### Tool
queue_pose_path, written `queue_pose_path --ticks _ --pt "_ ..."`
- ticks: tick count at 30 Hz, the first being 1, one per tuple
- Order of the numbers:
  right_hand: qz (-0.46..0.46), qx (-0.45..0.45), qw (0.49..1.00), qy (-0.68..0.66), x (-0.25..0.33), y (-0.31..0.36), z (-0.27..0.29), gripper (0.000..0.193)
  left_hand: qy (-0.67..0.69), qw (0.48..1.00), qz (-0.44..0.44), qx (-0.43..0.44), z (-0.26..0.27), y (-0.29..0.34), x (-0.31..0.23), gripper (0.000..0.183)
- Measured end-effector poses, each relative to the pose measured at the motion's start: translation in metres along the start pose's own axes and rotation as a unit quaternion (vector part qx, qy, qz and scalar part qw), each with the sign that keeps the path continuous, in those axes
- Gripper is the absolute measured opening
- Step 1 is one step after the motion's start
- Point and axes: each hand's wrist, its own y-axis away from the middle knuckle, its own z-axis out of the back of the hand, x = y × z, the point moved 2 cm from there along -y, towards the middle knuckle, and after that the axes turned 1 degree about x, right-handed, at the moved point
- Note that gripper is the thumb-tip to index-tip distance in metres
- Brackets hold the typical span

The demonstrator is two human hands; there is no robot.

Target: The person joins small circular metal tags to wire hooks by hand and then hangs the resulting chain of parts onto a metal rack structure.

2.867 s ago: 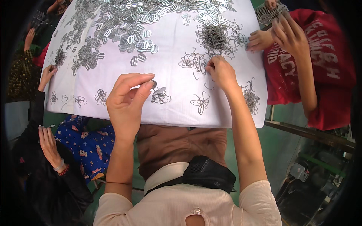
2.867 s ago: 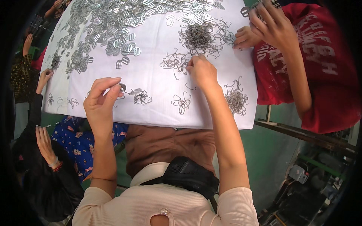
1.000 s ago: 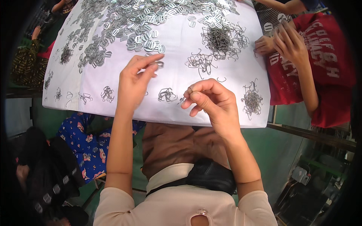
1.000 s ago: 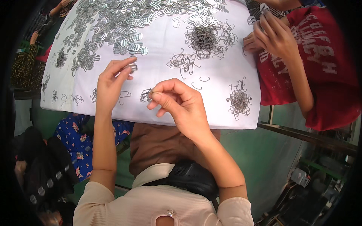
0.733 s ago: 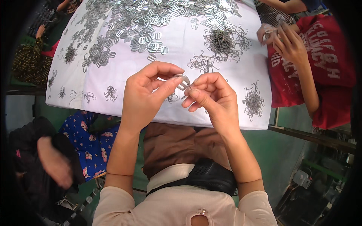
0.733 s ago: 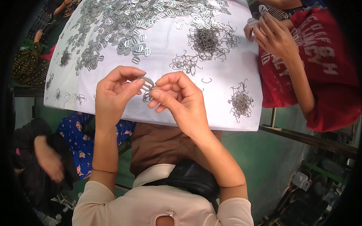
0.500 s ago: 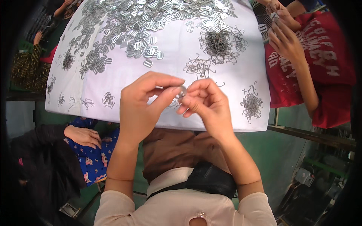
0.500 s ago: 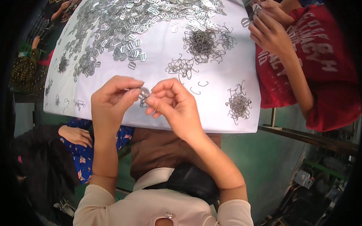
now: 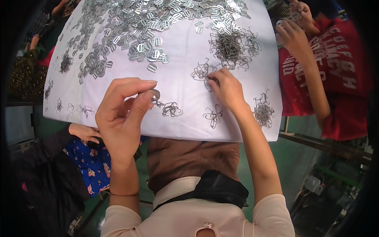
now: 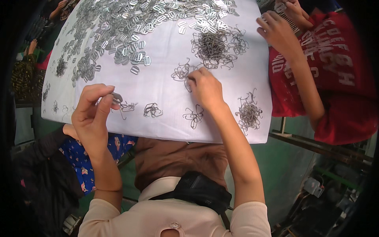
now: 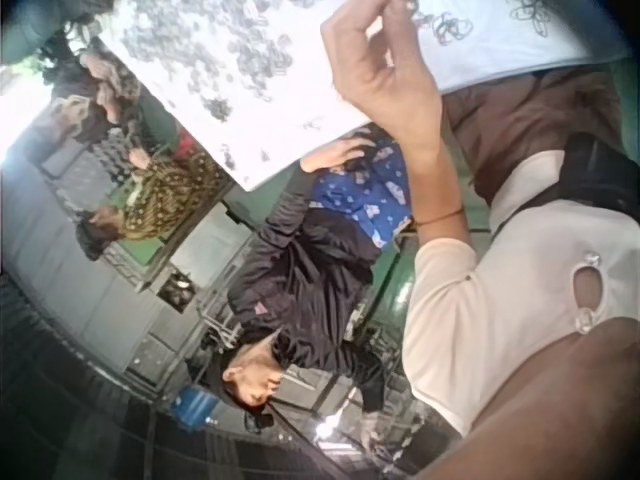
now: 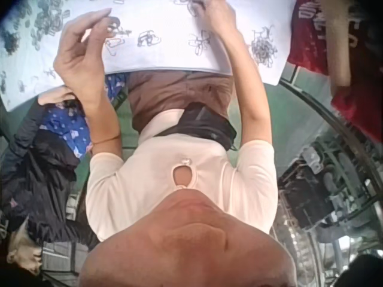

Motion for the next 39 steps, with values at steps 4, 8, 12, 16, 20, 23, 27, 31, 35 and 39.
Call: queue_pose_path --ticks 4,8,12,16,20,23,27,31,35,39 --pt "0.014 0.044 0.999 -0.006 0.005 -0.01 0.007 0.009 0.004 1.0 -0.001 -0.013 0.007 -0.001 0.005 0.015" --pt "0.04 0.06 0.997 -0.005 0.008 -0.043 0.005 0.007 0.021 1.0 0.002 -0.018 0.01 0.0 0.007 0.015" --pt "0.109 0.127 0.985 0.036 0.018 -0.066 -0.011 0.007 0.025 1.0 0.011 -0.005 0.005 -0.001 0.006 0.016" --pt "0.127 0.162 0.974 0.098 0.023 -0.068 -0.019 0.006 0.014 1.0 0.017 0.0 0.006 -0.001 0.004 0.017" --pt "0.187 0.126 0.955 0.194 0.024 -0.059 -0.027 0.007 0.017 1.0 0.026 -0.001 0.008 0.0 0.005 0.017" --pt "0.189 0.097 0.957 0.199 0.024 -0.05 -0.025 0.01 0.053 0.997 0.052 -0.019 0.005 0.005 0.007 0.019" --pt "0.082 0.079 0.992 0.046 0.02 -0.039 -0.009 0.009 0.074 0.995 0.058 -0.016 0.002 0.008 0.006 0.021" --pt "0.009 0.056 0.992 -0.117 0.012 -0.029 0.006 0.01 0.094 0.994 0.057 -0.005 -0.003 0.009 0.008 0.018" --pt "-0.068 0.006 0.934 -0.351 0.033 -0.009 0.035 0.013 0.122 0.99 0.067 0.018 -0.011 0.011 0.011 0.016" --pt "-0.067 0.02 0.832 -0.55 0.077 0.024 0.067 0.016 0.123 0.99 0.057 0.032 -0.021 0.012 0.004 0.016"
